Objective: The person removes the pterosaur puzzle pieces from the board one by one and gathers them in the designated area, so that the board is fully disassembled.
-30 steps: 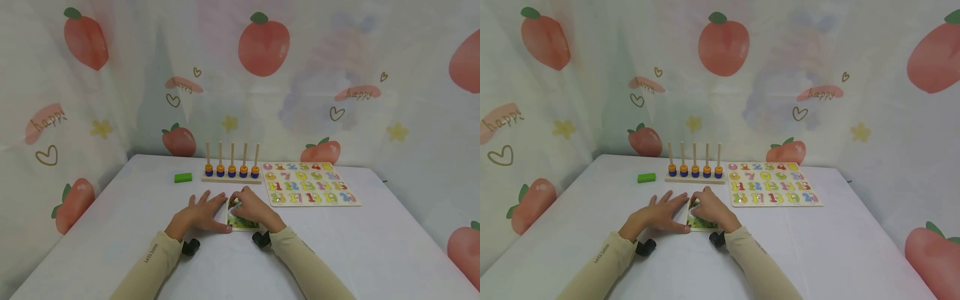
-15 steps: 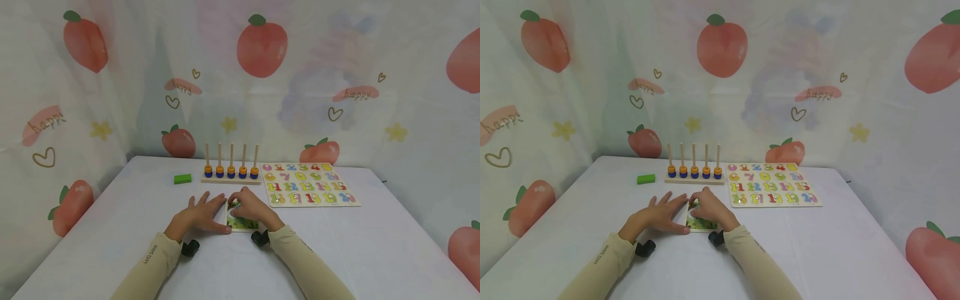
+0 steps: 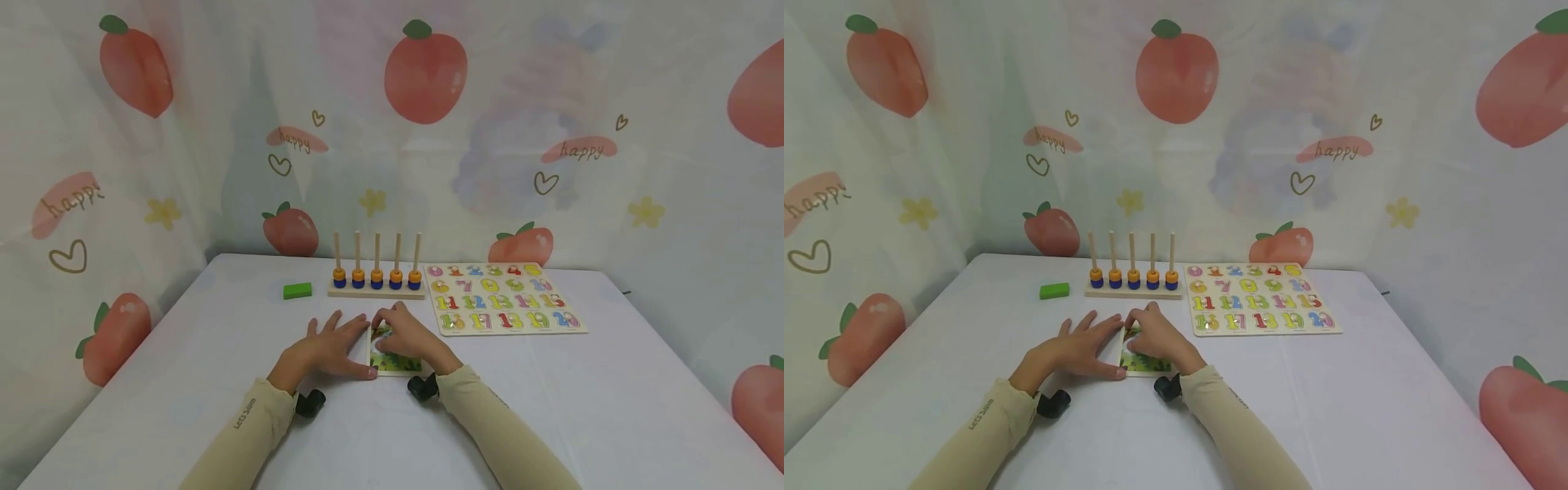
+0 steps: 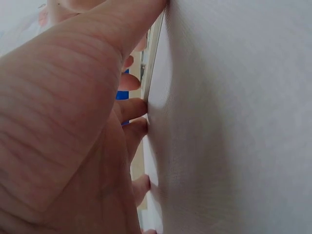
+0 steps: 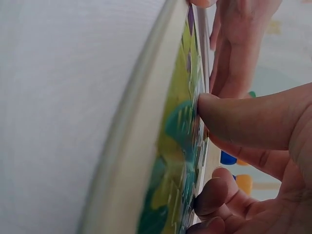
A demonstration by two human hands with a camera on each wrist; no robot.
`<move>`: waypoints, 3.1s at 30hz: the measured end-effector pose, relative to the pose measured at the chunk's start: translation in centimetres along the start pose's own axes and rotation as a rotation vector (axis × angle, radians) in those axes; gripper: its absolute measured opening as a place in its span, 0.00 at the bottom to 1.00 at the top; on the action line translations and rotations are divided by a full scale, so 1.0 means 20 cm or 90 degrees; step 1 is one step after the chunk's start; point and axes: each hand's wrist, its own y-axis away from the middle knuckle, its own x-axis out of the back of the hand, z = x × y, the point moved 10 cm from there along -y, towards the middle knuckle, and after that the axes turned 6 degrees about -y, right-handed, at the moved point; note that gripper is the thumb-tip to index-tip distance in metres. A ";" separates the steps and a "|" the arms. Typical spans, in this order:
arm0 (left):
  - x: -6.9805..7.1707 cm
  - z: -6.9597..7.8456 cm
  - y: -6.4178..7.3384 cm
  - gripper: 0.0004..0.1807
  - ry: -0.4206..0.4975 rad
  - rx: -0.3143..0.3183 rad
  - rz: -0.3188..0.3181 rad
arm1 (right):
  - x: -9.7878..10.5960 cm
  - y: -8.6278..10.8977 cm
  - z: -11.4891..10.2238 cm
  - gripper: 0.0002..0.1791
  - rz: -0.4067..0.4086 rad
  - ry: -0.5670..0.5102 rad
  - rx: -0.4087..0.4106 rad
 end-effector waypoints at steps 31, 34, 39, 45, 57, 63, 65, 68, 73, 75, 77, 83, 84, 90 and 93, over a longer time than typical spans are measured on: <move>0.00 0.00 0.00 0.61 0.002 -0.009 0.000 | 0.00 -0.06 -0.04 0.15 -0.104 0.045 0.063; 0.00 0.01 0.00 0.61 0.003 -0.009 -0.003 | 0.01 -0.06 -0.05 0.16 -0.112 0.056 0.077; -0.01 0.01 0.00 0.61 -0.003 -0.007 -0.005 | 0.02 -0.06 -0.03 0.15 -0.112 0.051 0.079; 0.00 -0.01 0.00 0.61 0.001 0.000 -0.005 | 0.02 -0.07 -0.02 0.15 -0.115 0.045 0.074; -0.01 0.00 0.00 0.61 0.004 -0.002 -0.004 | 0.03 -0.06 -0.03 0.13 -0.099 0.074 0.083; -0.01 -0.01 0.01 0.61 0.007 0.004 -0.007 | 0.02 -0.06 -0.02 0.13 -0.090 0.044 0.082; -0.01 -0.01 0.01 0.61 0.009 0.003 -0.007 | 0.02 -0.06 -0.02 0.14 -0.087 0.033 0.083; -0.01 -0.01 0.01 0.61 0.011 0.002 -0.006 | 0.01 -0.06 -0.02 0.14 -0.086 0.024 0.085; 0.00 -0.01 0.01 0.61 0.009 0.001 -0.003 | 0.01 -0.06 -0.02 0.14 -0.091 0.016 0.068; 0.00 -0.01 0.01 0.61 0.009 0.000 -0.005 | 0.01 -0.06 -0.02 0.13 -0.095 0.009 0.055; 0.00 -0.02 0.01 0.61 0.012 -0.002 -0.006 | 0.01 -0.06 -0.02 0.11 -0.097 -0.003 0.047; -0.01 -0.02 0.01 0.61 0.021 -0.007 -0.004 | 0.03 -0.06 -0.02 0.12 -0.085 0.000 0.065; -0.01 -0.02 0.01 0.61 0.023 -0.007 -0.005 | 0.04 -0.05 -0.02 0.14 -0.085 0.006 0.070; 0.00 -0.02 0.01 0.62 0.023 -0.005 -0.006 | 0.03 -0.05 -0.04 0.15 -0.090 0.058 0.080; 0.00 -0.01 0.01 0.61 0.020 -0.005 -0.008 | 0.03 -0.04 -0.05 0.15 -0.088 0.053 0.080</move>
